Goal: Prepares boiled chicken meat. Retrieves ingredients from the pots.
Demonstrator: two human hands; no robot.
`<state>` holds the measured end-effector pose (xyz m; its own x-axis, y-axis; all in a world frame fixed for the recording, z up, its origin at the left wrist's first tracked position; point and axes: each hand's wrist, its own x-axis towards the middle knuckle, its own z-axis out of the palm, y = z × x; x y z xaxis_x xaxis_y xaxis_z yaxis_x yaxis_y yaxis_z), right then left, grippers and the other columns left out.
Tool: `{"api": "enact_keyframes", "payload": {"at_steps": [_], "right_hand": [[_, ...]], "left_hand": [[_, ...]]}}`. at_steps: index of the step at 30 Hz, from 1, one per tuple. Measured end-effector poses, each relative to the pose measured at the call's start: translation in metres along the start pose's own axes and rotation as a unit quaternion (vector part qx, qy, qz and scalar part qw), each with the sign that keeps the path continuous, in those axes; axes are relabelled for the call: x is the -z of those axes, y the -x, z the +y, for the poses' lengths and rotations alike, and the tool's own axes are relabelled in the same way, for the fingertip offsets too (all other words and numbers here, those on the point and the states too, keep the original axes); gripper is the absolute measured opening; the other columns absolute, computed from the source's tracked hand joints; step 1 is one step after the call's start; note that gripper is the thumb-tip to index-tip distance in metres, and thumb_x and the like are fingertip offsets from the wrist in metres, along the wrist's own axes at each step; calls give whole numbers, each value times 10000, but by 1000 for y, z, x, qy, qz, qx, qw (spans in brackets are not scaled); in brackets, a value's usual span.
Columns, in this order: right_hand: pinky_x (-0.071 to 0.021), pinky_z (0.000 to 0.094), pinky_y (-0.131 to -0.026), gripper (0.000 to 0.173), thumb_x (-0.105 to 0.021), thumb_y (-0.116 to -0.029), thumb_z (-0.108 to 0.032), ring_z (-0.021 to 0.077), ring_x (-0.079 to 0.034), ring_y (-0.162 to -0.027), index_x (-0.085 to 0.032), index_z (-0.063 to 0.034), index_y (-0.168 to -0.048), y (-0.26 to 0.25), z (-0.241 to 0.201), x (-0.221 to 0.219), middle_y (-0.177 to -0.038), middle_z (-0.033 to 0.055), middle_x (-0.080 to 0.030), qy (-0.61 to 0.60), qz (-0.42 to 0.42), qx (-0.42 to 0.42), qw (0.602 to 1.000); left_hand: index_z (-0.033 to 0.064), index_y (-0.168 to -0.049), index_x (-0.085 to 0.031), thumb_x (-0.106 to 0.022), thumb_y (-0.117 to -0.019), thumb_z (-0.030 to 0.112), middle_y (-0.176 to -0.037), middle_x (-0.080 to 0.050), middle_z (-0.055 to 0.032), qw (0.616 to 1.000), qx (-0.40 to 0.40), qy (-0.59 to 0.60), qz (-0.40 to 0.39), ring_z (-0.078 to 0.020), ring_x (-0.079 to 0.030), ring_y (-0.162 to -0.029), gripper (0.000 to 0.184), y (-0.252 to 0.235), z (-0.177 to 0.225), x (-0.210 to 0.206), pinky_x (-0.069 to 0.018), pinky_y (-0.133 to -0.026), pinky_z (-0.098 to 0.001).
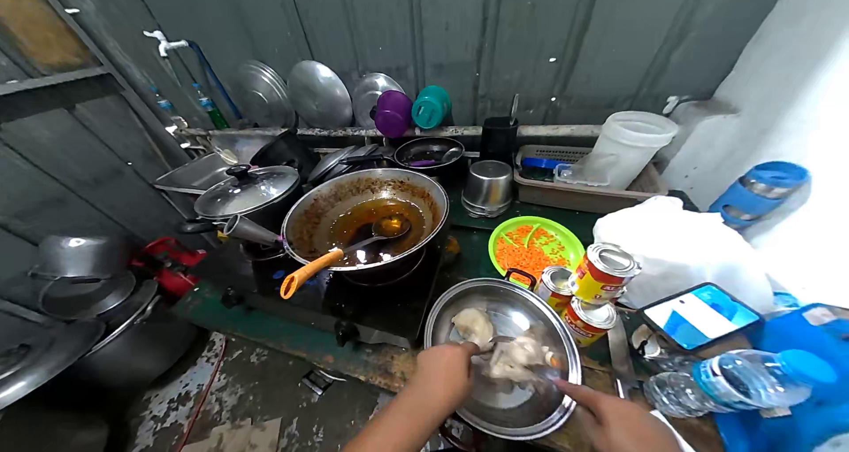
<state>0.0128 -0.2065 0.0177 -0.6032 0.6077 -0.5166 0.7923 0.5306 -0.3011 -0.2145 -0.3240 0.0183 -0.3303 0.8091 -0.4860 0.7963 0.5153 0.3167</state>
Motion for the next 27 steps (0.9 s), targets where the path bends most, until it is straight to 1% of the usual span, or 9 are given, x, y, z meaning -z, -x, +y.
{"api": "enact_keyframes", "payload": {"at_steps": [2,4,8,10,14,19,22,24,27], "right_hand": [[-515,650,-928,543,-456,-1036,-163,441,-680,-1135,-490,-337,-1550,-13,-5,-12,-1236,216,-711,38,35,4,999],[-518,649,-919,535,-466,-1030,-164,436,-682,-1133,-515,-345,-1531,-14,1,-8,-1237,208,-713,44,43,-2,998],[-466,707,-977,481,-453,-1060,-168,478,-653,-1180,-538,-265,-1524,16,27,10,-1291,223,-694,-25,-2,6,1000],[-465,705,-987,484,-445,-1062,-173,472,-653,-1187,-530,-264,-1530,22,33,5,-1295,217,-695,-38,-5,2,999],[-514,662,-921,507,-446,-1055,-181,461,-677,-1133,-502,-287,-1547,0,12,-7,-1225,232,-713,32,24,-62,997],[-512,612,-982,538,-418,-1064,-186,394,-653,-1223,-442,-357,-1574,-41,-12,-4,-1311,174,-690,56,20,-91,994],[-489,639,-1003,491,-464,-1061,-208,398,-641,-1241,-517,-349,-1528,-19,0,4,-1342,152,-683,30,1,-69,997],[-473,679,-1000,477,-482,-1053,-191,430,-641,-1227,-554,-319,-1507,3,16,9,-1338,169,-685,-13,6,-55,998],[-488,689,-955,490,-462,-1052,-177,448,-674,-1148,-542,-308,-1517,20,13,12,-1269,192,-711,-48,41,-26,998]], "left_hand": [[202,-1446,-577,-431,-1060,166,-1341,-659,-154,999,22,-23,-15,-379,-643,-1229,414,-9,7,-1,-518,-966,-639],[213,-1447,-578,-418,-1066,185,-1340,-665,-151,999,27,-34,-33,-381,-639,-1240,415,-7,2,4,-513,-974,-643],[223,-1408,-627,-444,-1057,196,-1286,-694,-165,996,-22,-36,-80,-399,-648,-1215,397,13,-9,3,-495,-968,-671],[220,-1379,-651,-461,-1053,205,-1267,-703,-162,994,-47,-35,-97,-402,-651,-1205,378,19,-7,1,-490,-959,-684],[225,-1427,-612,-418,-1073,224,-1268,-700,-151,998,-55,-22,-9,-365,-664,-1190,403,8,10,21,-513,-969,-629],[191,-1416,-611,-423,-1059,204,-1341,-663,-168,993,-29,-105,-35,-398,-620,-1262,403,-41,26,30,-496,-973,-674],[202,-1418,-613,-436,-1058,199,-1355,-654,-176,990,-29,-123,-58,-411,-613,-1268,401,-41,25,32,-490,-973,-683],[208,-1418,-613,-437,-1058,194,-1354,-653,-179,990,-29,-125,-64,-412,-612,-1268,401,-40,25,33,-490,-974,-682],[149,-1381,-629,-449,-1069,184,-1330,-654,-214,989,-36,-120,-77,-449,-613,-1246,362,-39,30,24,-485,-957,-705]]}}
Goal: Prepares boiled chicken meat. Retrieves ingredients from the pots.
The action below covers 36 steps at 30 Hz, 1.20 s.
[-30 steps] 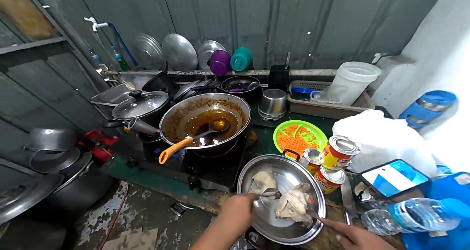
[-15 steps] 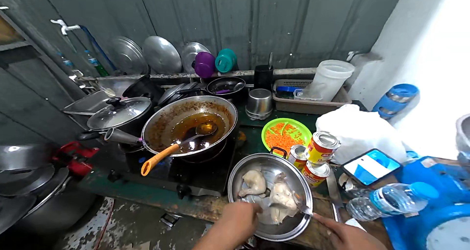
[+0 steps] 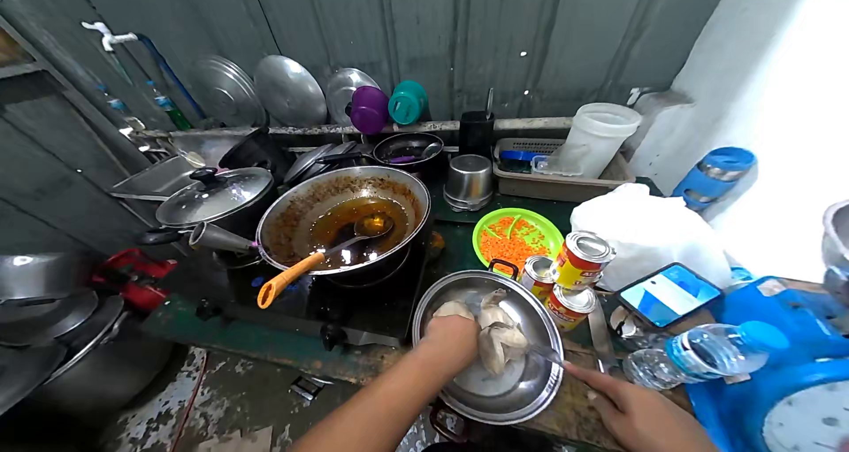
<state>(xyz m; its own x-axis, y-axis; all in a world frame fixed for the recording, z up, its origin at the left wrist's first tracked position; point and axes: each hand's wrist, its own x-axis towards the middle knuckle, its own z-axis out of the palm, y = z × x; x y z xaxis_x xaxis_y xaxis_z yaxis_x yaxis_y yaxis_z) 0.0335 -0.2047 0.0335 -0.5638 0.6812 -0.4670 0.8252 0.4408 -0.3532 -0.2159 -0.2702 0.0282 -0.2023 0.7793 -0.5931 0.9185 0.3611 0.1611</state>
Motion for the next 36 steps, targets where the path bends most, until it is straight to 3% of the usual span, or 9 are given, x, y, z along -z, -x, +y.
{"api": "enact_keyframes", "payload": {"at_steps": [4,8,12,19,25,28,32,36], "right_hand": [[-516,650,-925,536,-431,-1053,-166,433,-689,-1119,-484,-359,-1550,-18,-28,-21,-1205,199,-729,42,16,-13,999],[-512,654,-927,534,-438,-1057,-167,440,-690,-1113,-477,-358,-1554,-18,-17,-29,-1205,208,-728,44,10,-6,999],[-517,646,-909,547,-434,-1048,-172,426,-688,-1124,-476,-387,-1549,-17,-15,-17,-1217,194,-725,117,-15,-11,993],[-500,680,-923,484,-473,-1037,-207,450,-672,-1156,-562,-308,-1501,4,-24,6,-1255,203,-714,114,-60,-12,992],[-519,608,-964,513,-410,-1065,-196,383,-672,-1189,-492,-365,-1543,-60,-34,-20,-1275,162,-712,103,43,-56,992],[-511,582,-991,526,-385,-1077,-197,357,-659,-1223,-448,-380,-1566,-76,-36,-18,-1312,145,-697,109,48,-53,991],[-510,627,-967,491,-415,-1075,-201,395,-670,-1190,-515,-365,-1526,-51,-25,-2,-1285,151,-711,81,59,-50,994],[-509,646,-943,512,-436,-1062,-177,417,-685,-1139,-508,-367,-1531,-34,-37,-2,-1243,172,-724,60,74,-2,995]], "left_hand": [[158,-1382,-633,-466,-1065,207,-1336,-654,-205,1000,4,-4,0,-441,-614,-1247,361,1,6,5,-486,-963,-698],[197,-1425,-606,-396,-1073,194,-1338,-655,-180,999,11,1,36,-401,-621,-1250,410,16,-7,20,-496,-972,-654],[176,-1419,-607,-457,-1047,153,-1354,-644,-199,1000,5,-13,15,-434,-609,-1258,402,3,-4,11,-492,-962,-692],[97,-1364,-621,-503,-1015,86,-1321,-649,-227,999,36,0,0,-459,-625,-1217,368,20,4,3,-514,-925,-685],[65,-1342,-619,-487,-1022,97,-1331,-641,-224,998,59,20,10,-435,-623,-1233,347,19,1,2,-521,-944,-659],[116,-1383,-612,-455,-1039,140,-1360,-636,-203,996,74,41,19,-419,-620,-1250,379,18,-7,3,-510,-968,-656],[140,-1399,-604,-443,-1061,210,-1342,-655,-185,996,66,57,32,-405,-623,-1255,382,23,-17,8,-502,-978,-656],[145,-1400,-610,-432,-1049,171,-1343,-654,-190,997,60,41,35,-413,-624,-1247,394,12,-9,6,-503,-962,-662]]}}
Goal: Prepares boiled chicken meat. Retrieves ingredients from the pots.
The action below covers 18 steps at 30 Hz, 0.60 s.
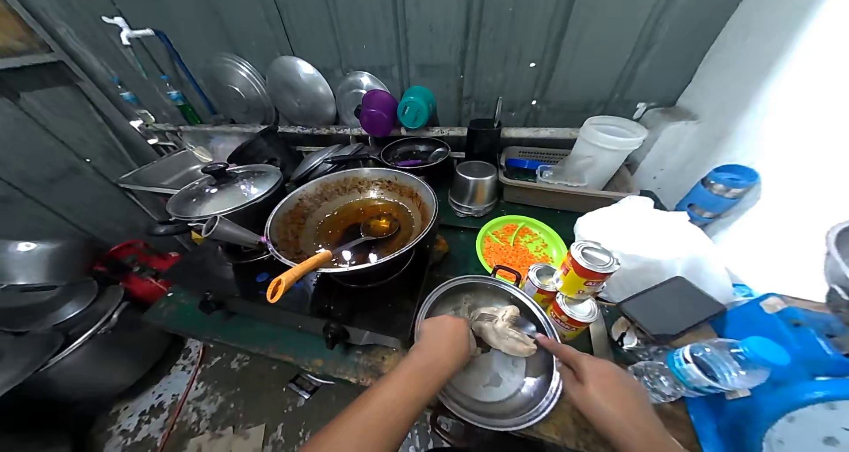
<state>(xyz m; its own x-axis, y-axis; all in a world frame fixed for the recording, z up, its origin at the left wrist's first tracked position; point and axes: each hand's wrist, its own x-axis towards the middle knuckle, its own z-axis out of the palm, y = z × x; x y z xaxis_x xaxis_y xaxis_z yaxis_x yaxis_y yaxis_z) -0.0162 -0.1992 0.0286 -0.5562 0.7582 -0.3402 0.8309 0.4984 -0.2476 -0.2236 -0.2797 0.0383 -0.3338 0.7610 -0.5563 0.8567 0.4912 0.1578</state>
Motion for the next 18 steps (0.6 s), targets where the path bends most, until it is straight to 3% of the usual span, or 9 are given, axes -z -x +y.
{"api": "enact_keyframes", "payload": {"at_steps": [4,10,14,18], "right_hand": [[-525,605,-929,559,-419,-1057,-182,410,-690,-1125,-428,-395,-1574,-8,-9,-27,-1208,187,-727,39,-36,-20,998],[-525,653,-897,540,-428,-1050,-171,447,-694,-1108,-474,-352,-1557,22,31,-31,-1224,210,-723,30,-44,-50,997],[-516,655,-906,513,-441,-1053,-194,435,-694,-1108,-509,-367,-1531,27,4,-4,-1196,190,-738,32,-44,-29,998],[-534,597,-936,565,-399,-1065,-191,381,-683,-1161,-397,-418,-1583,-1,-35,-15,-1258,168,-710,82,-66,-54,993]], "left_hand": [[80,-1337,-626,-511,-1009,113,-1336,-642,-217,1000,4,-19,-12,-437,-623,-1228,349,-14,13,-2,-520,-916,-669],[38,-1288,-638,-522,-1014,122,-1297,-651,-228,999,-14,-31,-6,-442,-636,-1194,310,-14,20,-4,-531,-882,-665],[0,-1263,-642,-578,-993,112,-1297,-648,-241,998,-16,-49,-19,-452,-635,-1184,300,-9,31,2,-529,-870,-668],[-32,-1255,-635,-623,-985,122,-1305,-635,-254,996,-34,-77,-27,-462,-627,-1188,311,-9,40,3,-530,-866,-674]]}}
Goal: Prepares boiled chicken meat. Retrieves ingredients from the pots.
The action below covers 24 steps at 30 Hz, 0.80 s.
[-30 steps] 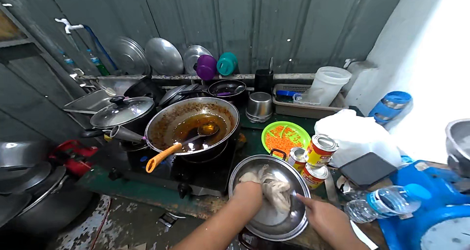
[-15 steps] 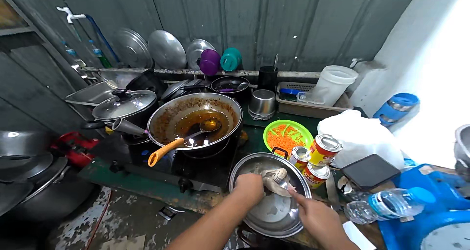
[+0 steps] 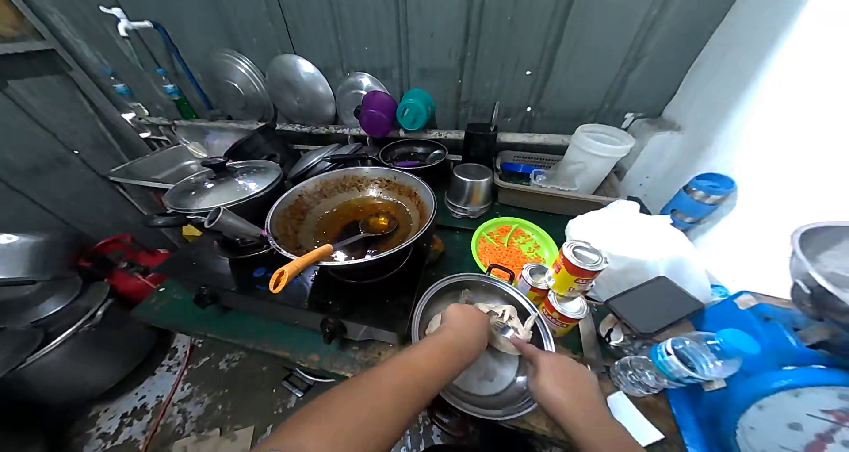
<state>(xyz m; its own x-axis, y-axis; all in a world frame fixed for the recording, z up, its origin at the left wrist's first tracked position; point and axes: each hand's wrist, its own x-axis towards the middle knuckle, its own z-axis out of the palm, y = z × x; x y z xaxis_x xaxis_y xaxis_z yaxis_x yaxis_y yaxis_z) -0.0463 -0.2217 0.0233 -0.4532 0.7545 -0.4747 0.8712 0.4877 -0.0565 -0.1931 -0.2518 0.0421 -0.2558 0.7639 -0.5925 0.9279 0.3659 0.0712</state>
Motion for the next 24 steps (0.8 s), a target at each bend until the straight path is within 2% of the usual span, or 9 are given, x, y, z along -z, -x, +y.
{"api": "enact_keyframes", "payload": {"at_steps": [4,7,10,13,16,20,22,24], "right_hand": [[-540,595,-938,575,-408,-1069,-200,388,-692,-1149,-361,-418,-1599,-5,0,-18,-1240,176,-720,-23,-22,-27,999],[-543,605,-925,577,-389,-1077,-199,403,-695,-1133,-333,-395,-1616,3,7,-26,-1223,193,-720,-36,-32,-20,999],[-531,615,-945,568,-399,-1074,-197,401,-684,-1163,-361,-392,-1606,9,9,-32,-1262,185,-710,-42,-53,-23,997],[-530,627,-939,570,-459,-1035,-183,411,-680,-1168,-434,-355,-1578,17,16,-51,-1274,187,-707,-46,-78,-26,996],[-519,640,-951,548,-453,-1044,-186,418,-678,-1167,-464,-372,-1559,28,21,-41,-1264,185,-714,-63,-75,-13,995],[-526,614,-948,554,-400,-1072,-188,403,-677,-1164,-403,-399,-1584,18,1,0,-1253,187,-708,-51,-24,-9,998],[-525,607,-968,571,-397,-1065,-173,388,-664,-1202,-386,-386,-1595,-3,-4,-7,-1306,177,-687,-39,-28,-27,998],[-533,610,-951,585,-399,-1065,-169,398,-670,-1189,-357,-377,-1610,-10,-2,-18,-1297,190,-689,-31,-35,-30,998]], "left_hand": [[-26,-1279,-621,-567,-981,18,-1314,-627,-254,1000,-6,-16,-6,-456,-627,-1192,306,0,5,-3,-539,-865,-653],[-35,-1280,-618,-534,-990,-7,-1313,-623,-260,1000,-13,-19,-12,-455,-630,-1186,303,-2,12,-6,-544,-872,-641],[-54,-1264,-618,-523,-993,-16,-1318,-619,-262,1000,-9,-14,-14,-454,-626,-1193,290,-3,15,-6,-546,-873,-637],[-47,-1268,-624,-571,-979,7,-1317,-624,-255,1000,-8,-11,-10,-455,-628,-1190,298,-6,11,-7,-546,-873,-639],[-13,-1295,-624,-646,-971,105,-1320,-628,-247,1000,-16,-9,-7,-458,-621,-1200,345,-14,3,-11,-534,-882,-660],[14,-1331,-614,-620,-989,120,-1309,-640,-244,1000,-24,-10,3,-467,-623,-1200,358,-12,-3,-12,-523,-897,-678],[44,-1314,-631,-632,-991,176,-1281,-661,-224,1000,-21,-21,7,-448,-640,-1178,349,-12,-4,-12,-529,-890,-669],[45,-1288,-644,-619,-976,135,-1257,-670,-219,999,-13,-29,6,-440,-650,-1159,326,-13,-4,-9,-537,-869,-661]]}}
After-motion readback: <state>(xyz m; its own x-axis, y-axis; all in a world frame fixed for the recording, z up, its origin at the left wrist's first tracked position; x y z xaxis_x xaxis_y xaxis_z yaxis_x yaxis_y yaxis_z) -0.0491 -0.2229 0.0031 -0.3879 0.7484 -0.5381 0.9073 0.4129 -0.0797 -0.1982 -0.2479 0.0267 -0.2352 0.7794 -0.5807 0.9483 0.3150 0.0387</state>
